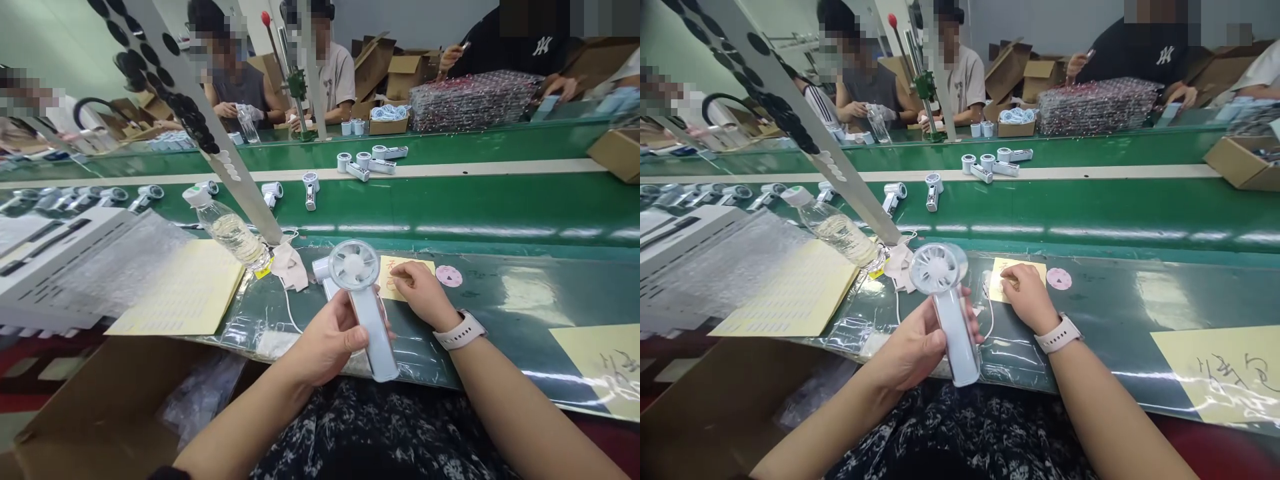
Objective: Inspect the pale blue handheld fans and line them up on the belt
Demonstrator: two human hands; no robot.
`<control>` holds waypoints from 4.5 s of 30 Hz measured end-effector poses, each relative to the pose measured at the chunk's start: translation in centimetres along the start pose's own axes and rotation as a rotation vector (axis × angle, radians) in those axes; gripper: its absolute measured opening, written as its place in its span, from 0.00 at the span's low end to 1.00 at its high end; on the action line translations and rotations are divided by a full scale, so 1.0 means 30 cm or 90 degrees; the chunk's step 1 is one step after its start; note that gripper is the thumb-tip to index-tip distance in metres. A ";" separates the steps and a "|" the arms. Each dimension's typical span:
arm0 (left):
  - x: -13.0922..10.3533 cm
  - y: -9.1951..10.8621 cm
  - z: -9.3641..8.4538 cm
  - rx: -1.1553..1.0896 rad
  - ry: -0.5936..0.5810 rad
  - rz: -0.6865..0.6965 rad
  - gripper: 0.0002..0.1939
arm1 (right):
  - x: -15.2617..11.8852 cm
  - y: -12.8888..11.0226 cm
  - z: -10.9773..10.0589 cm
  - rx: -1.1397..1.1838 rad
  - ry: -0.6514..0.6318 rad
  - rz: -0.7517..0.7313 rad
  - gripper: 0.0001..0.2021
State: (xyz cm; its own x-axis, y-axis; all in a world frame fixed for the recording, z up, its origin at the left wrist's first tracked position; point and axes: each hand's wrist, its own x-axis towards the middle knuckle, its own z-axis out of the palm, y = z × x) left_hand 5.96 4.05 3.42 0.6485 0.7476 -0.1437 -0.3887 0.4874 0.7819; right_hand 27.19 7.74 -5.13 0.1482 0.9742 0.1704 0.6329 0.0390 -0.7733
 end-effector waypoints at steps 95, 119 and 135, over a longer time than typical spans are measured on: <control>-0.110 0.053 -0.428 1.223 0.044 0.459 0.20 | -0.037 0.189 -0.511 -0.581 0.332 0.221 0.21; 0.050 -0.003 -0.362 -0.002 0.317 0.253 0.44 | 0.536 -0.287 0.326 -0.197 -0.072 -0.051 0.14; 0.045 -0.001 -0.368 -0.293 0.109 0.081 0.31 | -0.088 -0.348 0.045 0.060 -0.526 -0.178 0.12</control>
State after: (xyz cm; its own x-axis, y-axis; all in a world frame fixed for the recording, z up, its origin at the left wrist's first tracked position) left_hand -0.38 10.03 -3.50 0.4757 0.8584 -0.1919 -0.7306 0.5071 0.4573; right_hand 19.17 5.08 1.68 -0.6242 0.7738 -0.1078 0.4929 0.2830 -0.8228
